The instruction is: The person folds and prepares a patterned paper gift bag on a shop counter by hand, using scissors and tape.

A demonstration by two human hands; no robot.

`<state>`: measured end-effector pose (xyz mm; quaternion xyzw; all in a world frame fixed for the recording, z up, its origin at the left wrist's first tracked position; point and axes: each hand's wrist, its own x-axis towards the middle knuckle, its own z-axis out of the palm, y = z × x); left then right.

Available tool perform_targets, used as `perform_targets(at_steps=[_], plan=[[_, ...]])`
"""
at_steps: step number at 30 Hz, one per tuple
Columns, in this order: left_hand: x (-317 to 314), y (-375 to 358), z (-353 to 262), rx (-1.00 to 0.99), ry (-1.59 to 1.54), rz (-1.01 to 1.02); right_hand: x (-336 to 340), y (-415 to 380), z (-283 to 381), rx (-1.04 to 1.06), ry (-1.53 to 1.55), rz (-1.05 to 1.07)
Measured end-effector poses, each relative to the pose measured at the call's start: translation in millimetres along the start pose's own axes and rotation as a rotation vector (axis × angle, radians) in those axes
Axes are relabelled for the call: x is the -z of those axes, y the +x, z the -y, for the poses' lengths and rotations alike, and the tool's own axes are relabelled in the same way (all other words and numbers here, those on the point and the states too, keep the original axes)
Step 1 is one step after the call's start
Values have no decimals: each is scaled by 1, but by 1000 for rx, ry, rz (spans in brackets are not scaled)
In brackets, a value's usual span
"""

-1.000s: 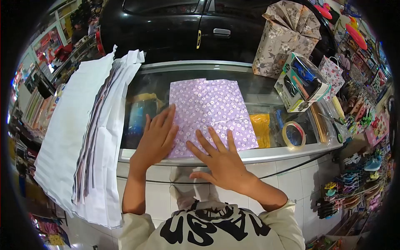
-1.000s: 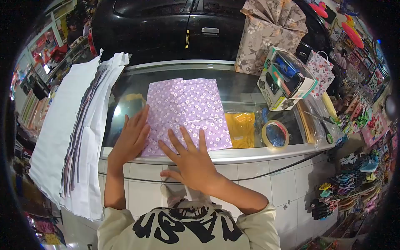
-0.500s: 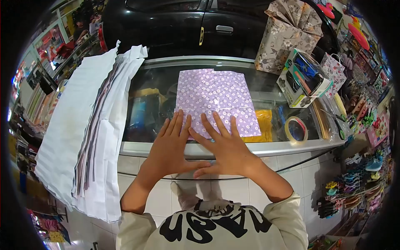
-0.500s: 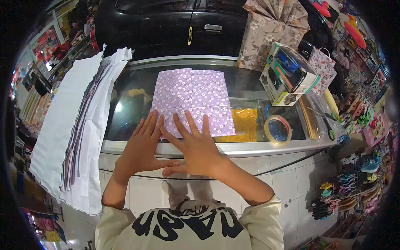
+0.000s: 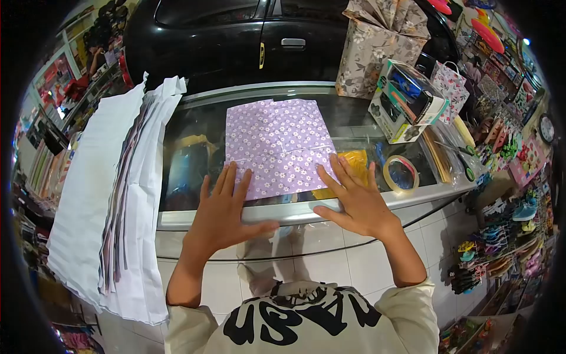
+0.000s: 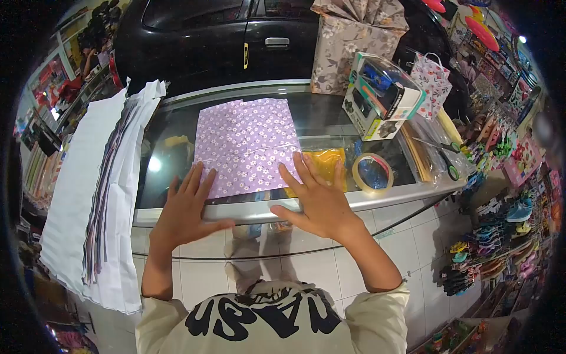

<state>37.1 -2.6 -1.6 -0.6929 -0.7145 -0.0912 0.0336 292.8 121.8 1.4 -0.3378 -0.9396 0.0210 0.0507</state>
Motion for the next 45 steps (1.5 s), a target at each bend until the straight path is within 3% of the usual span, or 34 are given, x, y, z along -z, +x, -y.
perform_targets(at_steps=[5, 6, 9, 10, 13, 16, 19, 23, 32, 45], plan=[[14, 41, -14, 212, -47, 78, 13, 16, -5, -3, 111, 42], [-14, 40, -7, 130, 85, -95, 14, 20, -4, 10, 133, 44], [-42, 44, 5, -20, -174, -285, -12, 39, -2, -44, 107, -131], [-41, 44, 7, -19, -136, -253, -25, 39, -3, -50, 56, -249], [-32, 44, 3, 7, -80, -150, -31, 37, -10, -26, 97, -319], [-10, 43, 0, 33, -90, -70, 3, 35, -29, 10, 465, -202], [-6, 44, 2, 17, -76, -88, 1, 38, -47, 73, 654, -240], [-11, 43, 1, 0, -68, -144, -14, 40, -58, 117, 408, -308], [-6, 49, 0, 31, -94, -139, -2, 39, -58, 33, 638, -187], [-4, 51, -1, 80, -72, -90, -1, 36, -62, 26, 659, -180]])
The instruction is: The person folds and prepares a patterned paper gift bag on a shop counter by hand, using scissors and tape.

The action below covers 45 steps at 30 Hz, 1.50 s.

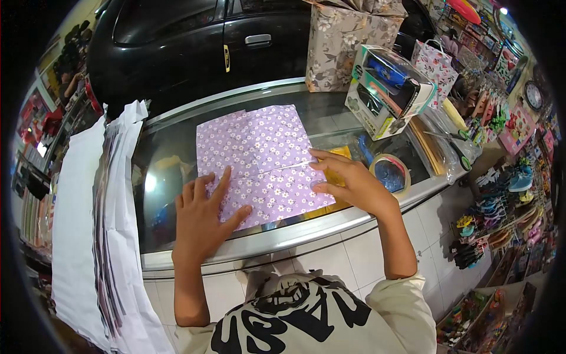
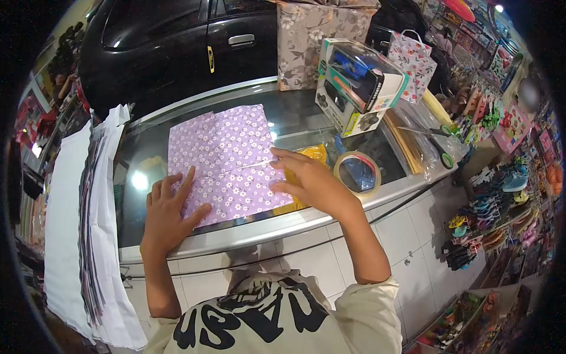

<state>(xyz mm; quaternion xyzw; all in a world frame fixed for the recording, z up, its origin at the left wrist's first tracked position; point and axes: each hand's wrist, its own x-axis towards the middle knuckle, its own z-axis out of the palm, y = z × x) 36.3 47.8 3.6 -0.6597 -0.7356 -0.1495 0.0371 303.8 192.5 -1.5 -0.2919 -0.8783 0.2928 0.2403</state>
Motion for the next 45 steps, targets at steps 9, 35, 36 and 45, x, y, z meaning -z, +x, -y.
perform_targets(at_steps=[9, 35, 36, 45], plan=[[-11, 0, 8, -78, 11, 96, -1, 4, 25, -34, -249, 79], [-4, -28, 16, -108, 19, -73, -51, -20, 54, 136, -522, 224], [-5, -29, 16, -93, 46, -7, -51, -20, 55, 139, -521, 221], [0, -28, 39, -160, -49, 204, -57, -22, 54, 185, -536, 189]])
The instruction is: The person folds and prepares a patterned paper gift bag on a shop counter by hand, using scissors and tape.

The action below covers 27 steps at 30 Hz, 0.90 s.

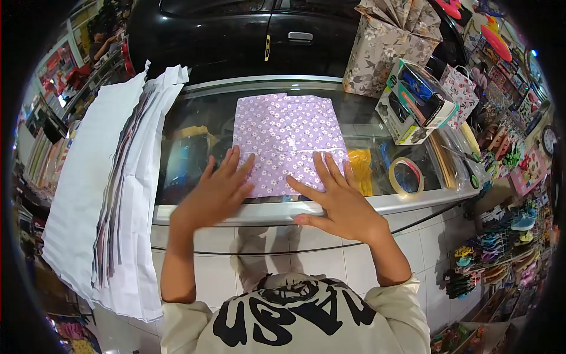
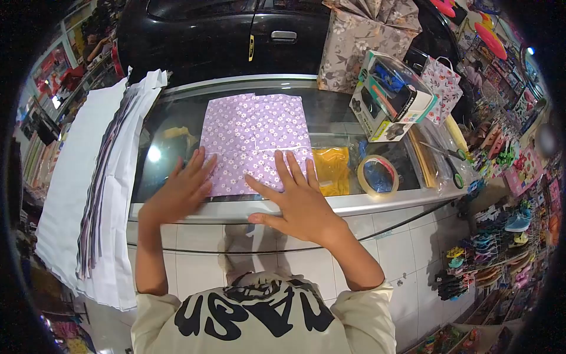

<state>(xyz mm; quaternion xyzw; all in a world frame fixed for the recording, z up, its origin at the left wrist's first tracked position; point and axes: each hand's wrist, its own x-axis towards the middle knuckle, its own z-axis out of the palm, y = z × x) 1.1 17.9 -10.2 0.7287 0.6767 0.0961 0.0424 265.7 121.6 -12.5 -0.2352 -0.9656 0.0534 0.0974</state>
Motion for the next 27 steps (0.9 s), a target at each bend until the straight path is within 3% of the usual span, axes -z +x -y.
perform_targets(at_steps=[2, 5, 8, 17, 20, 23, 25, 27], plan=[[19, 0, 21, -48, -398, 74, 0, 1, 1, 5, 6, -15], [10, -2, 23, -45, -208, -61, 1, 0, 1, 15, -8, -23], [7, -4, 20, 18, -44, -52, 0, 0, 1, 19, -5, -24], [22, -4, 3, -31, 41, -36, 4, 0, 4, 1, -13, -7], [10, 6, -24, -70, 144, -432, 1, 0, 3, 8, -33, -18], [1, 21, -48, -59, 53, -437, -1, 0, 1, 22, -48, -32], [-20, 28, -39, -82, 127, -282, -1, -2, 1, 22, -59, -32], [-26, 31, -33, -98, 49, -162, 0, -1, -3, -42, 197, -79]])
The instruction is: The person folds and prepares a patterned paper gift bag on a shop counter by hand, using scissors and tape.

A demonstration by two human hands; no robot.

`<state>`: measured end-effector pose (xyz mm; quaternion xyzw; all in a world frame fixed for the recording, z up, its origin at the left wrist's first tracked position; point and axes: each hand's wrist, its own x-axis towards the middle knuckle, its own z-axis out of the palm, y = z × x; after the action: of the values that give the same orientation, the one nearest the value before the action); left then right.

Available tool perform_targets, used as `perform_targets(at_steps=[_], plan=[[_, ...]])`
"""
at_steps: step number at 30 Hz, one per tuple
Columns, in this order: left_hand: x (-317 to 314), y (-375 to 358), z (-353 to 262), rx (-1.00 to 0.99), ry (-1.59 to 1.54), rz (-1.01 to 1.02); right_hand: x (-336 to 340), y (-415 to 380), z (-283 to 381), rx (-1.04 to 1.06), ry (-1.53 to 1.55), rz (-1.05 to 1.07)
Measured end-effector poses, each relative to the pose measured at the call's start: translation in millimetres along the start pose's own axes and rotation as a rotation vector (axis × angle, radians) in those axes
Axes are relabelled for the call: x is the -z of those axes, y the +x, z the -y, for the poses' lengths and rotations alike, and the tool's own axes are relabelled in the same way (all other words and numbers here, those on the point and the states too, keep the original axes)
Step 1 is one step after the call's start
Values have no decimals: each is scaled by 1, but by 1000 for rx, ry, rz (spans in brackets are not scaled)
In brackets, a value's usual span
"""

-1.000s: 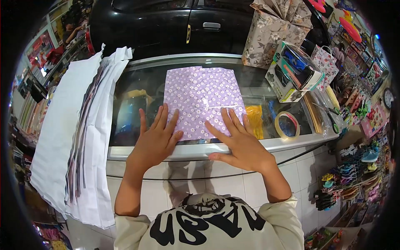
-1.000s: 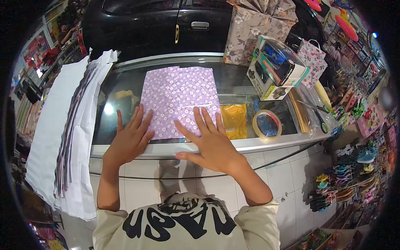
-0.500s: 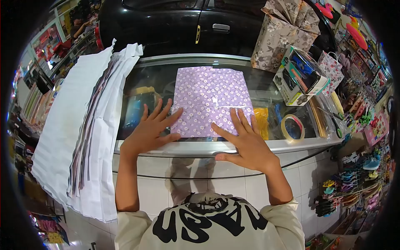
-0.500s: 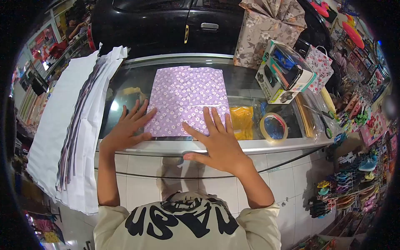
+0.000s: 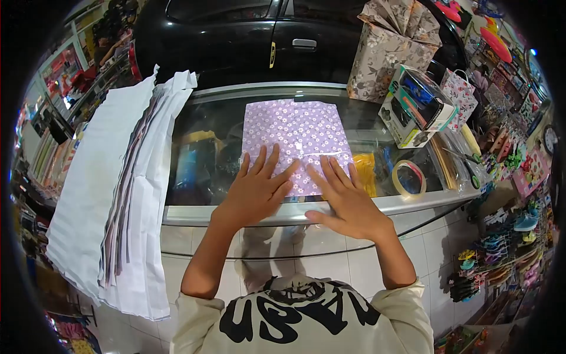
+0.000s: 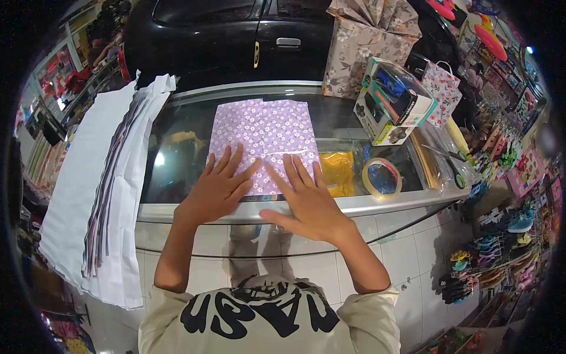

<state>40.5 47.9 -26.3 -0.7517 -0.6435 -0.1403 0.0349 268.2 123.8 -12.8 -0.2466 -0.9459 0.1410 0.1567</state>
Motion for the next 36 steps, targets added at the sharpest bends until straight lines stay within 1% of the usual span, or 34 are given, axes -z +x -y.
perform_targets(at_steps=[1, 4, 7, 10, 11, 13, 17, 19, 22, 25, 26, 28, 31, 32, 34, 36], plan=[[2, 1, -1, 8, 20, 24, 2, 1, -1, -32, 127, -24], [2, 1, -2, 17, 41, 32, 12, 5, -2, -102, 255, -58], [2, 1, 0, -2, -6, 26, 14, 5, -10, -105, -92, -124], [8, 2, 2, -5, -26, 54, 21, 2, -34, -189, 37, -184], [8, 4, 4, 0, -73, 25, 19, 5, -43, -193, 40, -202], [9, 8, 8, 5, -166, -25, 24, 7, -43, -151, 68, -210], [30, 18, 5, 26, -148, 48, 29, 11, -38, -89, 159, -266], [37, 21, 4, 29, -171, 69, 33, 13, -35, -66, 150, -303], [27, 24, 5, -33, -208, -136, 39, 15, -34, -53, 164, -311], [23, 28, 13, -139, -180, -89, 43, 17, -33, -35, 199, -305], [24, 29, 12, -127, -188, -89, 44, 18, -32, -26, 214, -304], [33, 30, 5, -98, -201, -90, 43, 19, -31, 17, 205, -379], [50, 30, -11, -23, -90, -264, 42, 23, -32, 76, 143, -509], [51, 31, -13, -41, -37, -321, 41, 24, -33, 94, 114, -554], [52, 32, -17, -74, 66, -437, 42, 23, -32, 113, 129, -569], [50, 28, -21, -114, 105, -481, 44, 19, -29, 114, 163, -555]])
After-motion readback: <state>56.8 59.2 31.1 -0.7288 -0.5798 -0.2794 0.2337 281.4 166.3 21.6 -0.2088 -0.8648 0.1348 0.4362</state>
